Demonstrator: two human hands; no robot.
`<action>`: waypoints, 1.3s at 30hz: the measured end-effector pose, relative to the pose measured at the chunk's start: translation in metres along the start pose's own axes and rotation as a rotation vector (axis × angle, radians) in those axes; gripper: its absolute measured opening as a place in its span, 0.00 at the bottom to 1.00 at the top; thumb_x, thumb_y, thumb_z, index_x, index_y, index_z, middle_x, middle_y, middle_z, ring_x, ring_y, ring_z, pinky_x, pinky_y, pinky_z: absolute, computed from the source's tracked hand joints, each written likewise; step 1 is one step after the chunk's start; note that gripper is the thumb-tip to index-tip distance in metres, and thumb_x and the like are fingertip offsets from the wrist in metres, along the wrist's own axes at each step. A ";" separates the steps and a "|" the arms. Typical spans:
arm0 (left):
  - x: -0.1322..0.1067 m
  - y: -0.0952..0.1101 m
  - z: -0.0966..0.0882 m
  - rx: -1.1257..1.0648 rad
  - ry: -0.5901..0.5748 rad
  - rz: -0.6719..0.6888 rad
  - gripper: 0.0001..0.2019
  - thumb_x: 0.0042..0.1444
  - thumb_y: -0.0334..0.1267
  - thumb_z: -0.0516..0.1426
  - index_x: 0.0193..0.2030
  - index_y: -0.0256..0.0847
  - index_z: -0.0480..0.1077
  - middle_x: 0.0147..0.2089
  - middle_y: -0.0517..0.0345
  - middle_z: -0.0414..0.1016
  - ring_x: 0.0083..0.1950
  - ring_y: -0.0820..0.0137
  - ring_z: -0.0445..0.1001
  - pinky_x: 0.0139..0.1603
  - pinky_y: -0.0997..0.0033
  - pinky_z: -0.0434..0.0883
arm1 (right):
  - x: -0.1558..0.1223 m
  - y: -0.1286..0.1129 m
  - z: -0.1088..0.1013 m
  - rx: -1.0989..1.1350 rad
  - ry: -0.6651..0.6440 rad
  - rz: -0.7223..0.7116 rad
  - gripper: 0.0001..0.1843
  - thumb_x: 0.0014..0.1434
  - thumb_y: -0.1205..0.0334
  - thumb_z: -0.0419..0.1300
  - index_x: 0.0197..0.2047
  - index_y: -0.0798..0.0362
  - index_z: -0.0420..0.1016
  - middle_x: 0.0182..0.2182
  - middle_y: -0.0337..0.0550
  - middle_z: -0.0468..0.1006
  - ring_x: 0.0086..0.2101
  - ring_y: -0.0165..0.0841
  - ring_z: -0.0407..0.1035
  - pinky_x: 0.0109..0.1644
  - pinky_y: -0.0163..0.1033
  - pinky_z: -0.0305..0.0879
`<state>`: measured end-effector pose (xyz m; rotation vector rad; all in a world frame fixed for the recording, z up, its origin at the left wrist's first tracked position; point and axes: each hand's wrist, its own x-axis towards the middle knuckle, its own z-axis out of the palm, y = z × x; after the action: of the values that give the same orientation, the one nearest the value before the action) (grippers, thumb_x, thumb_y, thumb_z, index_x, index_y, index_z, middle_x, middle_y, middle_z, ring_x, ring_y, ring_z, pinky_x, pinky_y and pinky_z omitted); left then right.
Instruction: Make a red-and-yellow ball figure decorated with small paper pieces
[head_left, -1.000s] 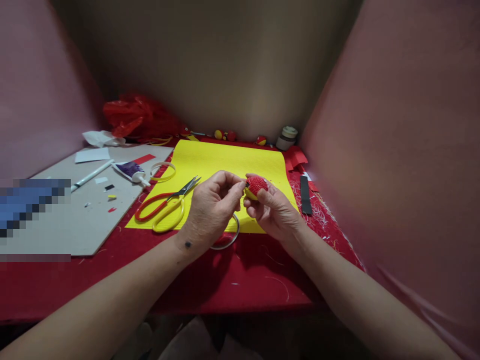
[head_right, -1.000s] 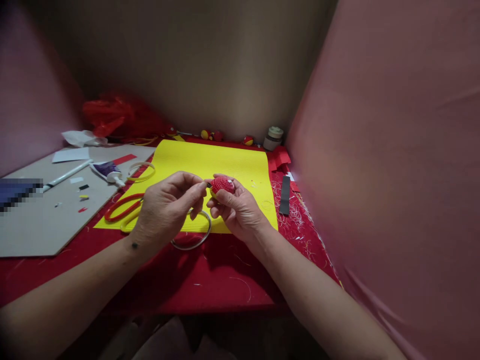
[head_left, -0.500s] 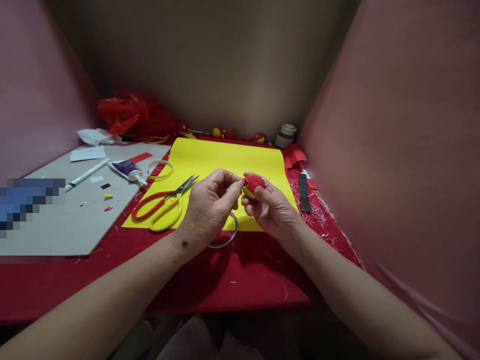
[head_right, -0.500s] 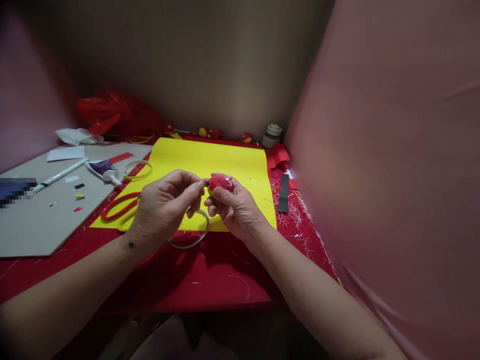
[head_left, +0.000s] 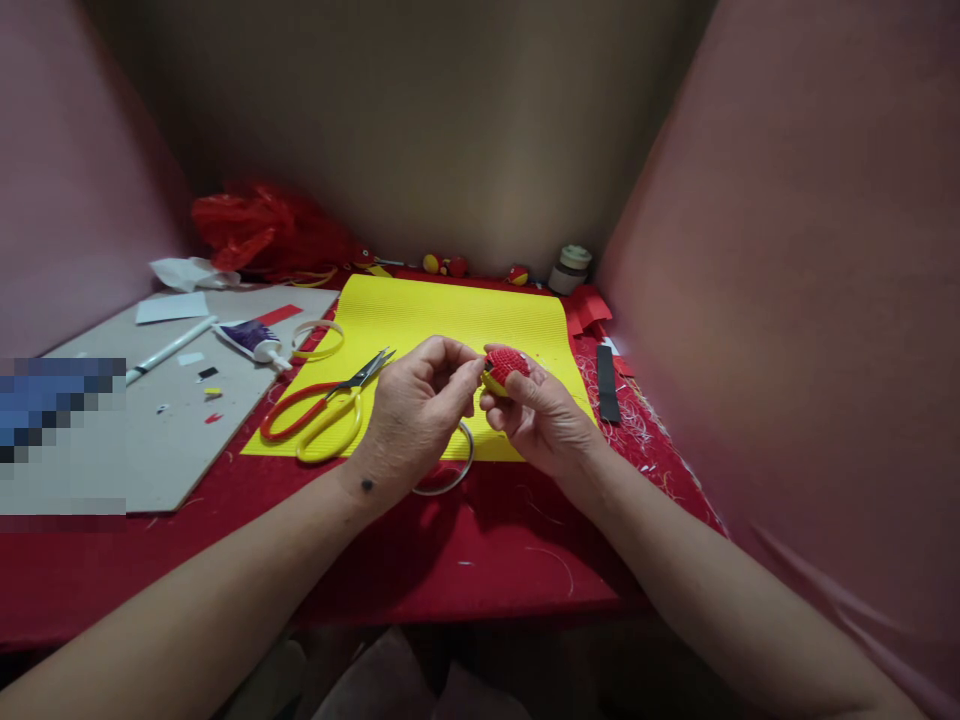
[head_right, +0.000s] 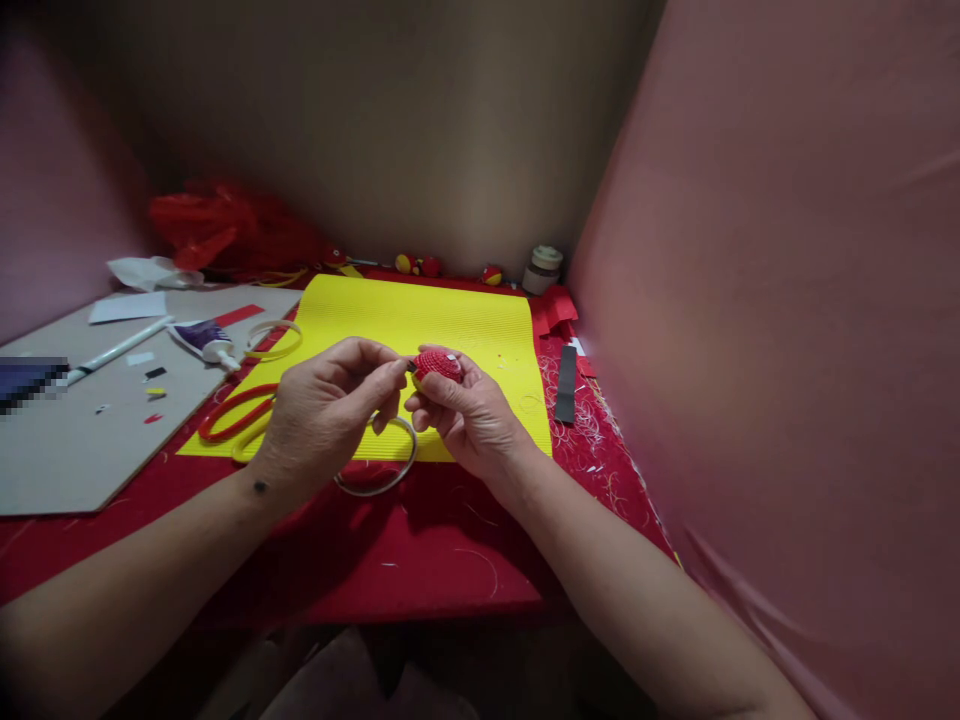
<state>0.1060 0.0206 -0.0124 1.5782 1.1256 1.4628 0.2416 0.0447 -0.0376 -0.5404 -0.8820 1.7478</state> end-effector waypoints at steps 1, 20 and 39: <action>0.000 -0.001 0.000 0.002 -0.001 0.005 0.06 0.55 0.36 0.58 0.29 0.37 0.68 0.21 0.65 0.68 0.19 0.79 0.64 0.20 0.78 0.63 | 0.000 0.000 0.000 0.005 0.002 0.001 0.30 0.32 0.57 0.78 0.39 0.51 0.72 0.28 0.32 0.75 0.23 0.25 0.71 0.21 0.28 0.66; 0.000 -0.005 -0.001 0.014 -0.036 0.024 0.06 0.55 0.37 0.58 0.30 0.37 0.68 0.20 0.65 0.68 0.18 0.79 0.65 0.18 0.79 0.64 | 0.000 0.001 -0.002 -0.004 0.003 0.000 0.31 0.33 0.59 0.78 0.40 0.52 0.70 0.28 0.31 0.76 0.22 0.24 0.71 0.21 0.28 0.66; 0.002 -0.004 -0.002 -0.111 -0.078 -0.020 0.07 0.52 0.34 0.60 0.36 0.38 0.65 0.25 0.64 0.71 0.22 0.76 0.71 0.19 0.78 0.70 | -0.001 0.000 -0.003 -0.023 0.015 0.008 0.31 0.33 0.58 0.77 0.40 0.51 0.71 0.29 0.32 0.77 0.22 0.25 0.71 0.21 0.29 0.65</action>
<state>0.1036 0.0234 -0.0152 1.5294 0.9966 1.4134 0.2442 0.0444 -0.0392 -0.5720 -0.8911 1.7401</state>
